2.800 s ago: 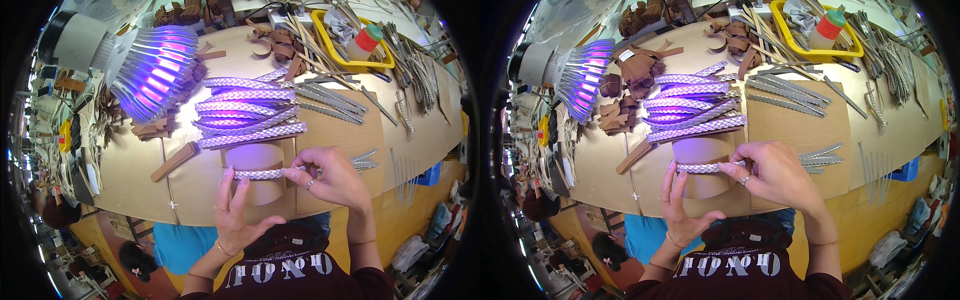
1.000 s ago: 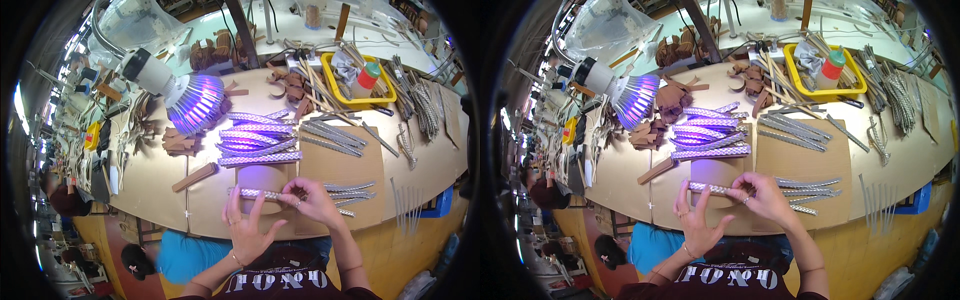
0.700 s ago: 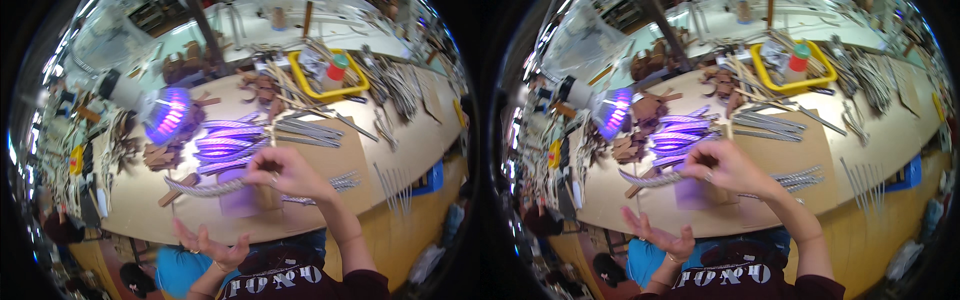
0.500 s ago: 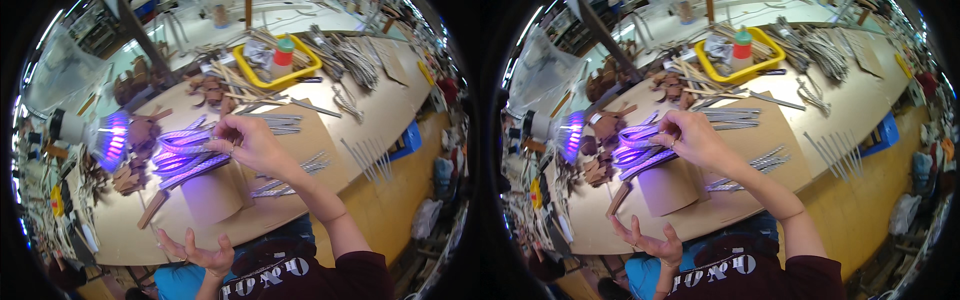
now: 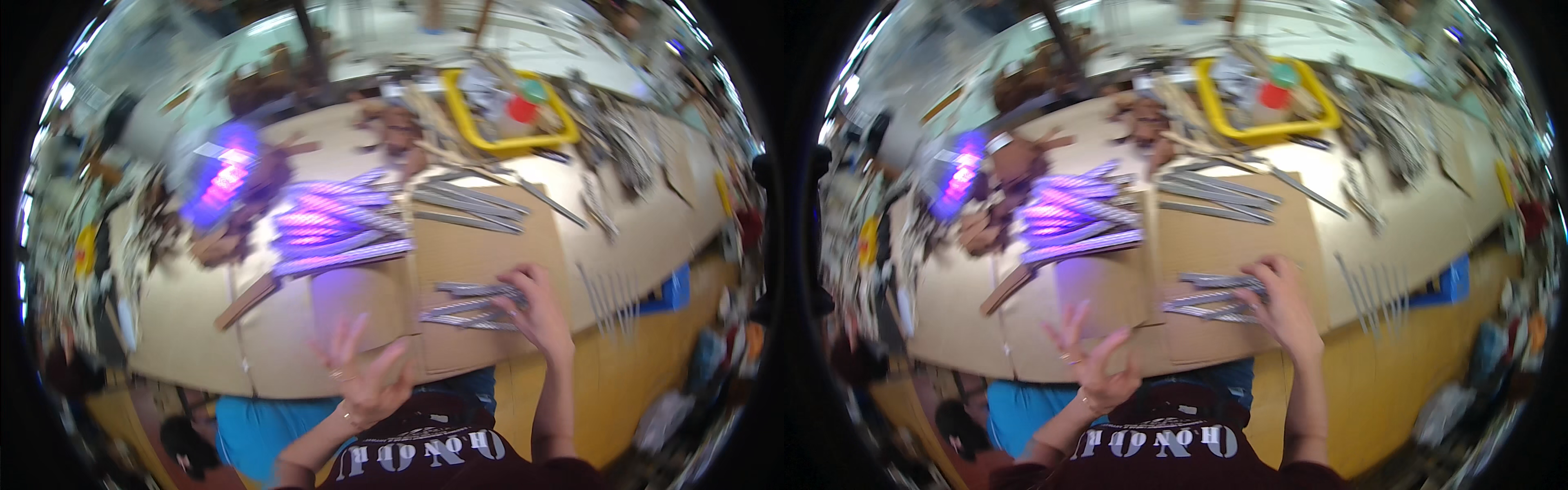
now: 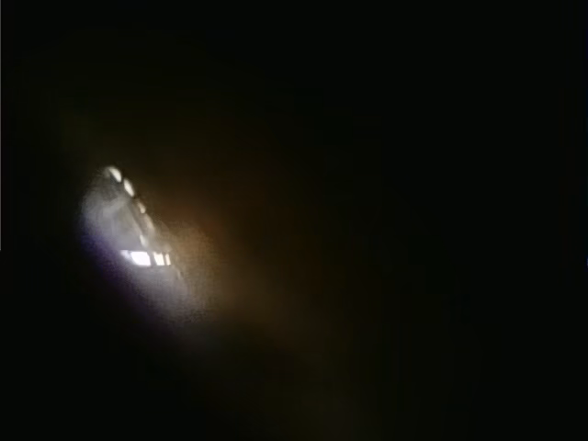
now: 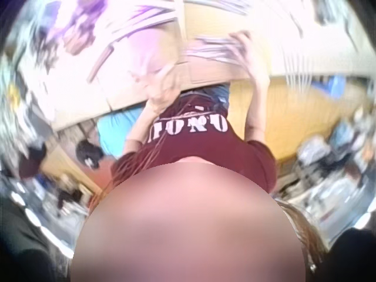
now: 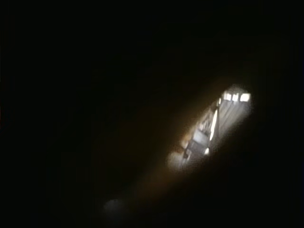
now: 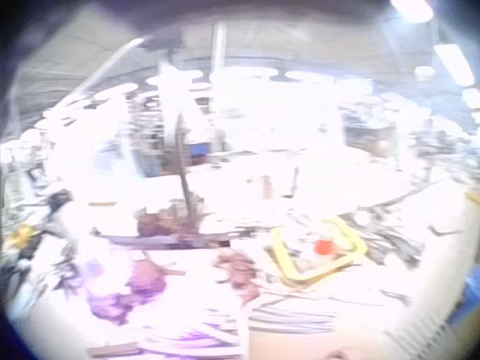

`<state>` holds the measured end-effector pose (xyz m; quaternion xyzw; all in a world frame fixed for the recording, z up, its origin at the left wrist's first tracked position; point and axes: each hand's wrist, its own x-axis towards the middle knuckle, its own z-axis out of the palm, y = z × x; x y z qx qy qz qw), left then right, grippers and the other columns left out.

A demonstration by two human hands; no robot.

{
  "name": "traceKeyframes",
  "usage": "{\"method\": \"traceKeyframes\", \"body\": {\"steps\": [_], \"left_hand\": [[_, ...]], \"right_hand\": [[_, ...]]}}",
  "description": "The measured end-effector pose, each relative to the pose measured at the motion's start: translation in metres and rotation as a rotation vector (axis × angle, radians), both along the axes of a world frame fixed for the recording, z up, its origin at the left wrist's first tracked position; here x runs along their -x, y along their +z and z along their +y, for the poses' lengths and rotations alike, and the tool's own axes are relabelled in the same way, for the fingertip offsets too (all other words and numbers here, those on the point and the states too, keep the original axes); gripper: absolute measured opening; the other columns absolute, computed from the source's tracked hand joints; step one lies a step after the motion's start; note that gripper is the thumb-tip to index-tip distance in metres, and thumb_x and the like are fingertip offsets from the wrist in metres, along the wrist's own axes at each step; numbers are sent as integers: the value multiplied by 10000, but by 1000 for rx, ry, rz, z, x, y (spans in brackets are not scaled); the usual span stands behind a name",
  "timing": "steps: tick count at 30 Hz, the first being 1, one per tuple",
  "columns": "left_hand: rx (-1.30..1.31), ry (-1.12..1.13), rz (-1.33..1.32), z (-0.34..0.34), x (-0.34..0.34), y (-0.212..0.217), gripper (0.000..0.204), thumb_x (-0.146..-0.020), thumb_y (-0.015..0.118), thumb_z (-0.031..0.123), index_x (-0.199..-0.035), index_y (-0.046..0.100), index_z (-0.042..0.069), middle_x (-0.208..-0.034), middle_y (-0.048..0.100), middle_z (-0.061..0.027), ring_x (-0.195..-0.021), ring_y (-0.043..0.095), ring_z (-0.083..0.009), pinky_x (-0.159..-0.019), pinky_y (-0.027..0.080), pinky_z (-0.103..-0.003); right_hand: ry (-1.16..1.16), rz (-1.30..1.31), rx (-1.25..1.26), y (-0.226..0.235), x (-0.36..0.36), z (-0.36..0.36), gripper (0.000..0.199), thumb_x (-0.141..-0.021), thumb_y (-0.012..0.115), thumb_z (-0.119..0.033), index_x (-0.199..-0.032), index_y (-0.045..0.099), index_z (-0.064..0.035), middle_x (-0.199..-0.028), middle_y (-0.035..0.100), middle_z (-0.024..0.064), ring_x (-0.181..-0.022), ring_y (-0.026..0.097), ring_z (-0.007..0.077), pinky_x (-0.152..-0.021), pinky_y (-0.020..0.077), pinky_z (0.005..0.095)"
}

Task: The person repeatedly picks up braided strips and wraps them around a cylindrical cardboard form under a UV lamp. They also handle flat brown strips, placing them on the form between braided layers. The process continues with multiple braids being added in sequence.

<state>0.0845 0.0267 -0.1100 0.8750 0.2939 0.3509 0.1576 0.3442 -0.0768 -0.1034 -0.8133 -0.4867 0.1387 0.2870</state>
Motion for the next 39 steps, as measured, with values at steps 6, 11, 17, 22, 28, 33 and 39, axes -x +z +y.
{"method": "traceKeyframes", "body": {"steps": [6,11,17,22,28,33,39], "left_hand": [[2,56,-88,-10,-9,8,276,-784,757,230,-1056,714,203,-1409,518,-132,-1353,444,-336,-1188,49,-577],[46,276,-128,13,19,-2,285,-800,737,184,-1077,688,143,-1338,554,-168,-1280,513,-352,-1186,123,-556],[114,583,-156,97,68,-34,337,-867,687,182,-1167,637,37,-1263,588,-162,-1166,565,-357,-1058,389,-463],[137,459,380,142,94,-50,345,-896,666,239,-1186,631,55,-1221,605,-132,-1087,592,-349,-1015,404,-462],[18,448,446,138,99,-50,276,-980,566,233,-1158,621,28,-1099,657,-117,-978,646,-301,-889,503,-426],[634,549,-527,111,93,-21,419,-1069,399,326,-1087,625,-26,-814,650,-63,-650,599,-96,-575,497,-241],[1327,268,-925,72,98,27,456,-1076,343,382,-1067,596,3,-797,586,-38,-644,550,-120,-617,475,-254]], "right_hand": [[60,-88,84,-14,-6,4,240,-764,768,-104,-980,681,-51,-1079,592,130,-1045,547,324,-897,441,416],[57,16,-4,-21,-20,3,119,-836,704,-72,-920,642,-14,-1003,610,132,-961,564,310,-871,439,406],[-64,-37,-8,-27,-34,5,113,-949,599,-124,-975,623,-17,-960,621,120,-880,554,319,-855,422,404],[-61,-158,-4,-24,-43,8,148,-952,599,-141,-1050,619,-33,-1061,610,122,-973,544,324,-893,406,402],[-84,-172,-106,-6,-44,-3,179,-936,618,-130,-1091,623,-40,-1145,585,133,-1070,547,326,-935,407,410],[3,42,-272,14,-22,-1,160,-891,663,-71,-1043,635,-32,-1053,618,137,-980,600,321,-852,471,399],[429,194,-388,33,68,43,209,-802,753,-62,-985,656,-36,-950,663,110,-891,640,295,-788,499,376]]}}
